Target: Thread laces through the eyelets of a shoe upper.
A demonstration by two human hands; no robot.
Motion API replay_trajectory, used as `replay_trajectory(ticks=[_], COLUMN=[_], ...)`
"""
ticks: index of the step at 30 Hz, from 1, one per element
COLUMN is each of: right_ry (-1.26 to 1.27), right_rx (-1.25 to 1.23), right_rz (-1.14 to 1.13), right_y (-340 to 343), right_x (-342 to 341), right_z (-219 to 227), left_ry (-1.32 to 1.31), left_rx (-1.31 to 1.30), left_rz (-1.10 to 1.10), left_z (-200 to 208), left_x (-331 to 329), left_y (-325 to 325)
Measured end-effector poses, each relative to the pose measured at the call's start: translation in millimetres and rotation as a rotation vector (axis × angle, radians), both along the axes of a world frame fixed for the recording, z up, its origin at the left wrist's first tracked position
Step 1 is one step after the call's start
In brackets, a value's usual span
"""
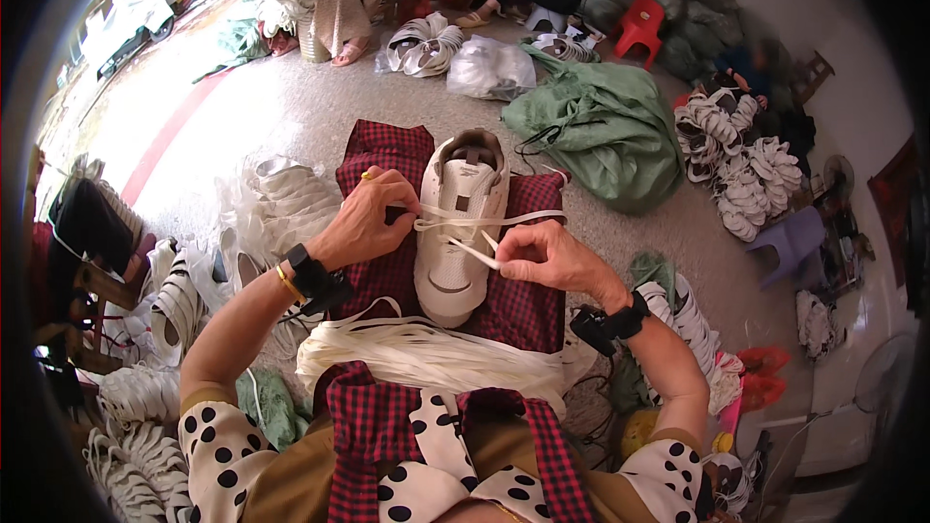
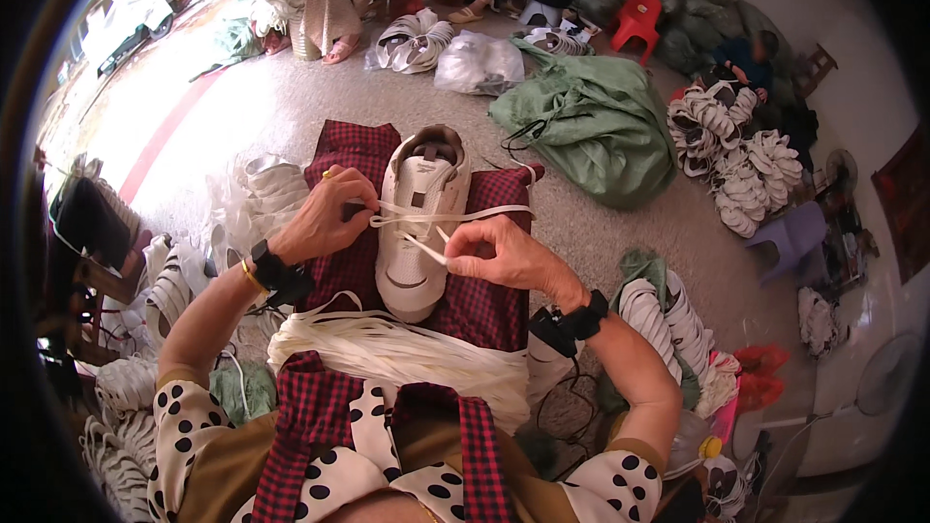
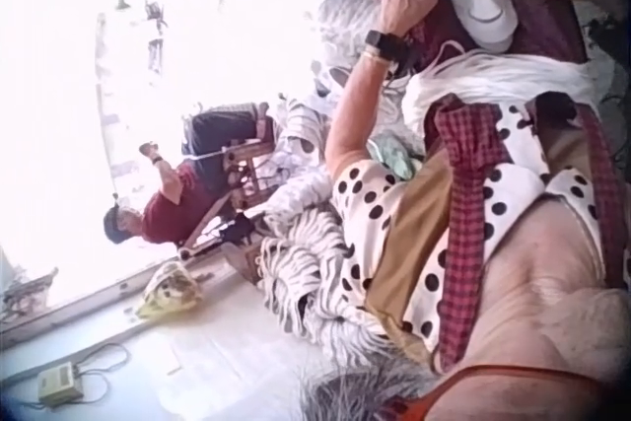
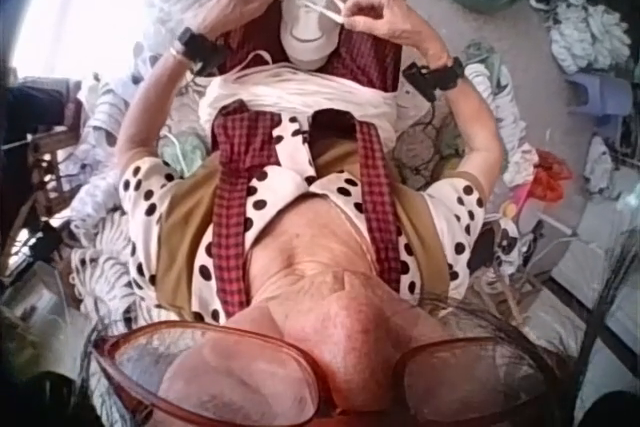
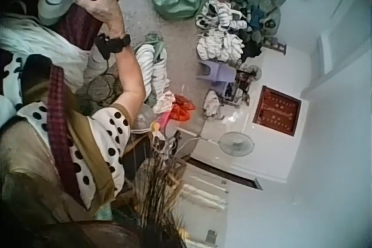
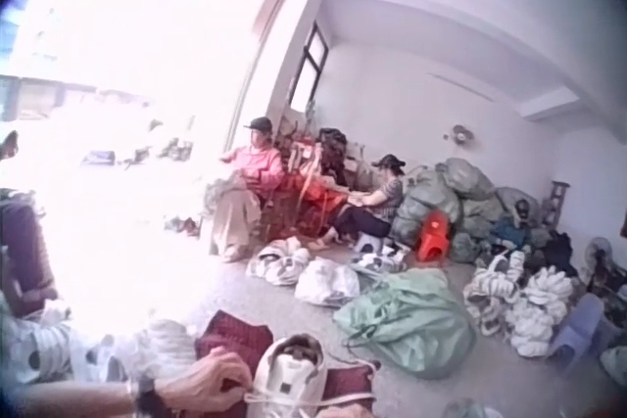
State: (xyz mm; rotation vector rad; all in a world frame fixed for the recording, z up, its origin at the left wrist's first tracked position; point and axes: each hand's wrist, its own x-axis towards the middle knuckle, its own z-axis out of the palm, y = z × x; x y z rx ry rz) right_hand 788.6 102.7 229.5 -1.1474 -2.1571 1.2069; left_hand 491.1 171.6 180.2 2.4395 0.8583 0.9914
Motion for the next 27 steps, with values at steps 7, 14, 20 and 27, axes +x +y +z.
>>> replay_trajectory(ticks=[7, 14, 20, 27], right_ry=[0.043, -0.036, -0.140, -0.205], right_rx=[0.027, 0.246, 0.478, 0.770], right_rz=[-0.220, -0.320, -0.087, -0.174], right_y=[25.9, 20.8, -1.6, 1.8], right_x=[0.2, -18.9, -24.2, -32.9], right_z=[-26.1, -21.5, -2.7, -22.1], left_ry=[-0.051, -0.054, -0.063, -0.338], left_rx=[-0.006, 0.018, -0.007, 0.033], left_rz=[0.009, 0.022, 0.047, 0.112], left_z=[-4.6, -9.3, -11.3, -5.9], left_x=[1.1, 0.8, 0.5, 8.3], left_y=[0.7, 1.2, 0.5, -11.5])
